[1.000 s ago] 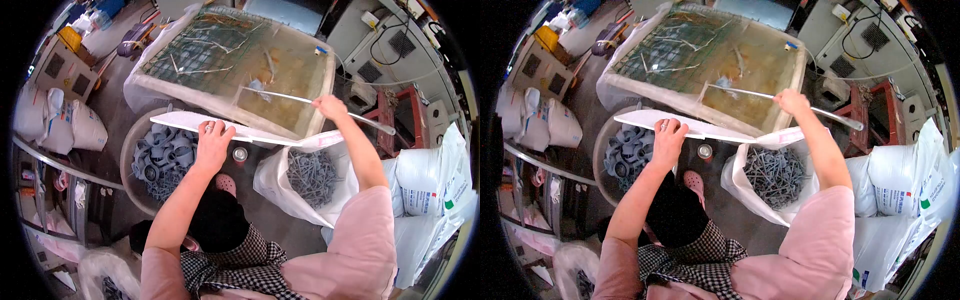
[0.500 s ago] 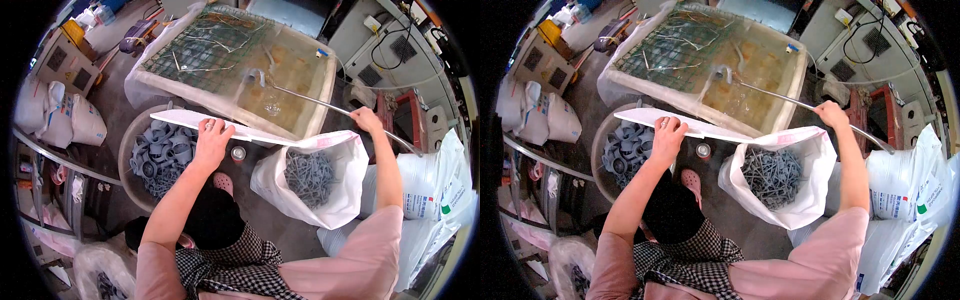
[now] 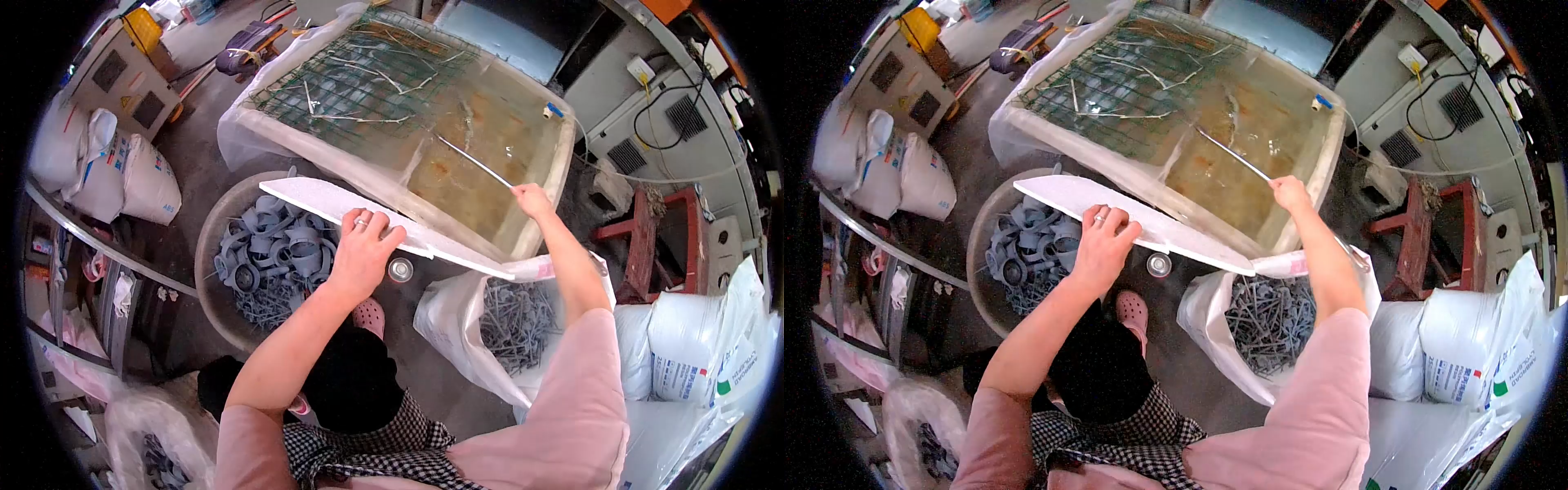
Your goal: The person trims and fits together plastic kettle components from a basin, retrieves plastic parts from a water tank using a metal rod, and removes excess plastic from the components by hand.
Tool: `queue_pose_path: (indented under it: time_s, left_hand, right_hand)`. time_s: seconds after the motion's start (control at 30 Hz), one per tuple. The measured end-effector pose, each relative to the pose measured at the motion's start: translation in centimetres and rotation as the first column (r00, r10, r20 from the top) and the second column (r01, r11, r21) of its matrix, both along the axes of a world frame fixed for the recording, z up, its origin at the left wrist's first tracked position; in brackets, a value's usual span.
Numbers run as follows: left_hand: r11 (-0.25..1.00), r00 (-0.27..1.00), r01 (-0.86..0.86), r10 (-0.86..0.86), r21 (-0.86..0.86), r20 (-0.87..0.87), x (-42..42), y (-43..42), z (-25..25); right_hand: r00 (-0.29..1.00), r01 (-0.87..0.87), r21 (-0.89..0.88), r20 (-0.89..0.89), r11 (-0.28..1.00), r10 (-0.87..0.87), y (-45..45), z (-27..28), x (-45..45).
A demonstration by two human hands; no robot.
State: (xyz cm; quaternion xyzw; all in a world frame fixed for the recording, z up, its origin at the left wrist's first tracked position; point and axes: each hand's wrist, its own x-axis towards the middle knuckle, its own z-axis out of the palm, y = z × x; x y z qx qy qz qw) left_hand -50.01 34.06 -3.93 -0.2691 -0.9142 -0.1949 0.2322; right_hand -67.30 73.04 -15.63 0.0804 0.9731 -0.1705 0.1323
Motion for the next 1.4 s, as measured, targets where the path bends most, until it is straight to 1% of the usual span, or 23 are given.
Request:
queue_pose_path:
  time_s: [0.13, 0.23, 0.27, 0.37, 0.43, 0.5, 0.57, 0.67, 0.73, 0.83, 0.9, 0.97, 1.0, 1.03, 1.07, 1.1, 1.13, 1.17, 1.2, 1.23, 1.3, 1.33, 1.4]
  left_hand:
    - [1.0, 1.0, -0.002, 0.002, 0.01, 0.028, -0.3, -0.1, 0.0]
    - [1.0, 1.0, 0.008, -0.008, 0.004, 0.024, -0.5, -0.2, -0.1]
    - [1.0, 0.999, 0.01, -0.011, 0.003, 0.031, -0.4, -0.2, 0.0]
    - [1.0, 1.0, 0.014, -0.014, -0.01, 0.0, -0.5, -0.1, 0.4]
    - [0.999, 0.999, 0.002, 0.0, -0.046, 0.035, -0.3, 0.2, 1.1]
    - [0.996, 0.996, -0.058, 0.053, -0.071, -0.078, -1.0, 0.8, 1.0]
    - [0.99, 0.995, -0.081, 0.074, -0.112, -0.066, -2.1, 1.4, 0.6]
    - [0.998, 0.998, -0.039, 0.037, -0.049, -0.049, -4.4, 2.3, 0.8]
    - [0.992, 0.993, -0.101, 0.096, -0.071, -0.073, -5.4, 3.2, 1.3]
    - [0.981, 0.984, -0.163, 0.154, -0.104, -0.09, -5.6, 1.6, 2.3]
    - [0.958, 0.96, -0.266, 0.252, -0.11, -0.124, -5.0, -1.8, 3.2]
    - [0.923, 0.919, -0.377, 0.362, -0.08, -0.158, -3.8, -7.6, 2.4]
    - [0.889, 0.889, -0.449, 0.434, -0.092, -0.149, -2.7, -10.5, 2.1]
    - [0.844, 0.857, -0.515, 0.509, -0.149, -0.08, -1.6, -14.0, 0.5]
    - [0.77, 0.8, -0.593, 0.597, -0.233, -0.065, -0.2, -17.2, -1.5]
    - [0.696, 0.691, -0.649, 0.708, -0.307, 0.145, 1.4, -19.5, -3.2]
    - [0.623, 0.525, -0.676, 0.782, -0.394, 0.337, 3.3, -21.4, -5.0]
    - [0.607, 0.466, -0.619, 0.794, -0.497, 0.39, 5.3, -23.0, -7.2]
    - [0.664, 0.436, -0.56, 0.745, -0.495, 0.506, 7.5, -24.3, -9.8]
    - [0.746, 0.341, -0.461, 0.648, -0.48, 0.681, 8.8, -26.1, -14.3]
    - [0.8, 0.079, -0.327, 0.554, -0.503, 0.829, 10.3, -23.8, -17.9]
    - [0.837, -0.042, -0.287, 0.475, -0.466, 0.879, 10.7, -22.8, -20.8]
    - [0.819, -0.134, -0.472, 0.3, -0.327, 0.945, 10.9, -19.9, -22.7]
  right_hand:
    - [0.999, -0.042, 0.025, 0.009, 0.999, 0.041, -6.5, -0.5, -3.3]
    - [0.998, -0.019, 0.039, -0.054, 0.999, 0.021, -8.5, 0.7, -4.0]
    - [0.995, -0.057, 0.113, -0.075, 0.992, 0.066, -8.1, 1.6, -4.0]
    - [0.981, -0.158, 0.298, -0.064, 0.941, 0.185, -5.3, 8.2, -2.4]
    - [0.968, -0.148, 0.405, -0.127, 0.902, 0.215, -1.8, 13.1, 0.2]
    - [0.967, -0.138, 0.514, -0.115, 0.847, 0.227, 1.3, 18.7, 3.7]
    - [0.974, -0.101, 0.529, -0.122, 0.843, 0.193, 4.6, 23.2, 7.3]
    - [0.961, -0.093, 0.514, -0.18, 0.853, 0.213, 7.7, 27.1, 11.8]
    - [0.956, -0.074, 0.449, -0.223, 0.89, 0.192, 8.8, 27.4, 12.8]
    - [0.966, -0.102, 0.224, -0.211, 0.969, 0.151, 9.8, 24.3, 11.0]
    - [0.912, -0.252, 0.145, -0.295, 0.957, 0.285, 9.4, 20.3, 9.1]
    - [0.921, -0.314, 0.116, -0.204, 0.942, 0.333, 6.0, 17.2, 7.1]
    - [0.896, -0.347, 0.118, -0.252, 0.93, 0.366, 5.4, 14.3, 5.7]
    - [0.859, -0.424, 0.117, -0.263, 0.898, 0.44, 5.1, 11.6, 4.3]
    - [0.873, -0.419, 0.132, -0.213, 0.898, 0.439, 4.3, 9.4, 3.1]
    - [0.885, -0.419, 0.146, -0.157, 0.896, 0.439, 3.3, 6.9, 2.0]
    - [0.866, -0.469, 0.084, -0.151, 0.879, 0.477, 3.7, 3.9, 0.4]
    - [0.915, -0.403, -0.007, -0.034, 0.915, 0.402, 2.6, 2.9, 0.0]
    - [0.908, -0.418, -0.013, -0.014, 0.908, 0.418, 2.4, 1.8, -0.5]
    - [0.923, -0.384, -0.061, 0.001, 0.921, 0.384, 3.4, 0.8, -1.4]
    - [0.95, -0.303, -0.139, 0.033, 0.943, 0.31, 6.5, -0.6, -3.9]
    - [0.962, -0.257, -0.172, 0.051, 0.951, 0.27, 7.8, -0.9, -4.6]
    - [0.957, -0.289, -0.047, -0.013, 0.956, 0.289, 7.5, 1.7, -4.3]
